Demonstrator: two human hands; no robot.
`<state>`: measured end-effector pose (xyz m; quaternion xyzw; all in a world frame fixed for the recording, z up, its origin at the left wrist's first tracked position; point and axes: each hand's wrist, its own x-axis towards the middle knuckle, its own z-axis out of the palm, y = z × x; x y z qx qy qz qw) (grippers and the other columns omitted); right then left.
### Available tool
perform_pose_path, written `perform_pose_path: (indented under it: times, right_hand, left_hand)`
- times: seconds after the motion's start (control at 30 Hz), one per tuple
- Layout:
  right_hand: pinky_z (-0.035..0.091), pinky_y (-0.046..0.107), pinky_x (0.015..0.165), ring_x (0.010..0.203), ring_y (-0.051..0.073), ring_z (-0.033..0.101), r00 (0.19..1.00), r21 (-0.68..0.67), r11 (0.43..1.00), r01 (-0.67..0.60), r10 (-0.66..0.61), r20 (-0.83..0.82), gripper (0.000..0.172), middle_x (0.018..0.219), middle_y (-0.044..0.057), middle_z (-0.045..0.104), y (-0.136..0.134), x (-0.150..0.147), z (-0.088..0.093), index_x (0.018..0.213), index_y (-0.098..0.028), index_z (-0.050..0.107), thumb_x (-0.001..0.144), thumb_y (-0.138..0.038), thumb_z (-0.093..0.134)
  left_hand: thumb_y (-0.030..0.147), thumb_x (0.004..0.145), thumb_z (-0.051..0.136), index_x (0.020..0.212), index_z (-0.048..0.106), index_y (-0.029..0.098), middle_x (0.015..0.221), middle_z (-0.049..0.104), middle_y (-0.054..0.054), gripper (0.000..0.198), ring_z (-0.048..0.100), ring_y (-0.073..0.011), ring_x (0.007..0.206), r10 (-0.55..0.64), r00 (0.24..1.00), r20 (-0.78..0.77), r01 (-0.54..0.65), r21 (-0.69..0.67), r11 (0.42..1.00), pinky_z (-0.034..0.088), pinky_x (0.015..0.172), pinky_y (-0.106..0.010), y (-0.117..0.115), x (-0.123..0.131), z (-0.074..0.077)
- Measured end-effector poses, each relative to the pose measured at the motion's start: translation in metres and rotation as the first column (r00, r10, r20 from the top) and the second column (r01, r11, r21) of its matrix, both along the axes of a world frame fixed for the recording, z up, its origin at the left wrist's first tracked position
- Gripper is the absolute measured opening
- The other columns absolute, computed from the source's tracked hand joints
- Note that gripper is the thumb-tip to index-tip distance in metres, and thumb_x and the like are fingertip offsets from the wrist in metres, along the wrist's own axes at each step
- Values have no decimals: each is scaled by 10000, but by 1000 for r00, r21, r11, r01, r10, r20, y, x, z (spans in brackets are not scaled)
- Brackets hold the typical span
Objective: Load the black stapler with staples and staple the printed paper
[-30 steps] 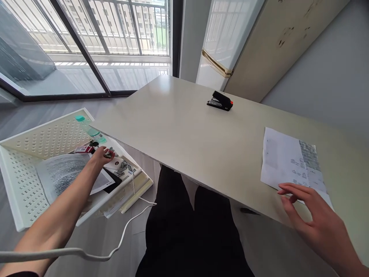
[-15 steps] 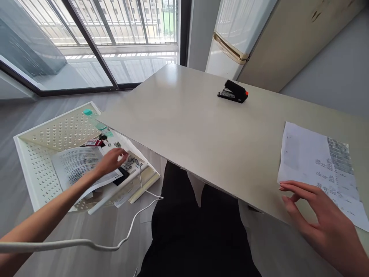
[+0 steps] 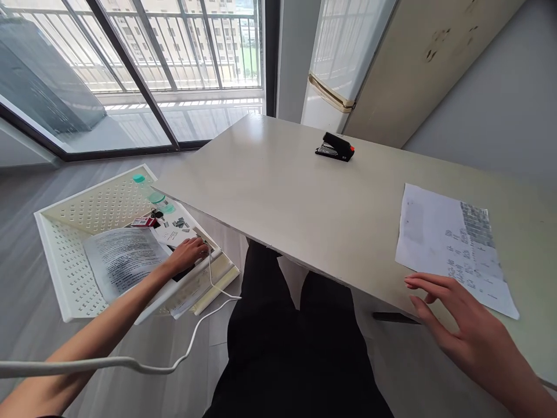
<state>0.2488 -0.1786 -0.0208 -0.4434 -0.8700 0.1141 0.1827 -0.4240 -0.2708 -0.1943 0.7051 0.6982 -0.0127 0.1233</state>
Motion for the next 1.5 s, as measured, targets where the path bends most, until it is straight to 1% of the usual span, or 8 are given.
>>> perform_pose_path:
  times: [0.27,0.5,0.7,0.87,0.97,1.1,1.23,1.5]
  right_hand:
    - [572,289,681,861,177,719,1000,12,1000,-11,11,-6,319,1294,39,696,2,1,-6,1304,-334,630,1054,-492,510]
    - [566,288,684,894,190,714,999,-30,1000,3,-4,-36,313,1279,41,706,1,-7,-9,1282,-334,639,1053,-502,506]
    - [576,295,733,909,184,715,996,-34,999,-16,13,-84,289,1267,46,707,5,-19,-10,1279,-315,645,1059,-450,516]
    - [581,306,740,896,187,719,992,-40,998,-42,37,-117,268,1253,62,711,4,-29,-8,1271,-301,644,1063,-414,518]
    - [575,312,752,927,194,711,989,-87,996,26,-38,-142,275,1272,59,698,1,-30,-9,1266,-305,644,1065,-429,504]
    - [558,299,678,920,204,711,977,-146,982,117,-140,-160,272,1250,45,707,-5,-31,-2,1245,-322,656,1039,-432,515]
    - [494,255,516,1038,259,724,929,-181,949,258,-296,-224,268,1212,62,733,-5,-35,10,1183,-316,683,1011,-429,512]
    - [575,384,815,1164,318,742,821,-272,850,451,-515,-249,248,1148,17,794,13,-15,5,1094,-329,729,932,-486,624]
  left_hand:
    - [546,985,451,915,659,215,955,734,-107,398,695,-270,863,225,956,186,-245,87,966,531,818,-360,-15,4,37]
    - [598,1083,284,1006,613,208,804,688,-34,516,660,-188,742,305,855,420,-428,239,871,523,750,-285,-30,67,147]
    - [585,1082,346,821,562,243,637,596,-16,481,582,-213,577,34,996,84,-55,264,963,360,615,-336,26,161,208]
    - [570,1115,310,794,596,234,626,614,-54,546,617,-231,576,-108,989,-99,126,205,970,329,609,-351,92,202,198]
    - [630,1096,346,811,640,236,649,651,-60,568,639,-235,601,-94,990,-102,117,249,961,334,615,-347,93,195,192]
    - [576,1113,284,853,661,240,658,653,-47,567,638,-235,630,160,984,-77,-122,363,924,350,647,-344,47,146,174]
    - [507,1111,232,933,659,226,760,707,-43,541,675,-220,708,409,912,-13,-388,295,873,413,685,-316,-14,73,128]
    - [404,925,494,974,747,230,1072,779,-109,311,743,-308,912,439,895,-78,-443,-44,896,505,704,-342,-67,7,35]
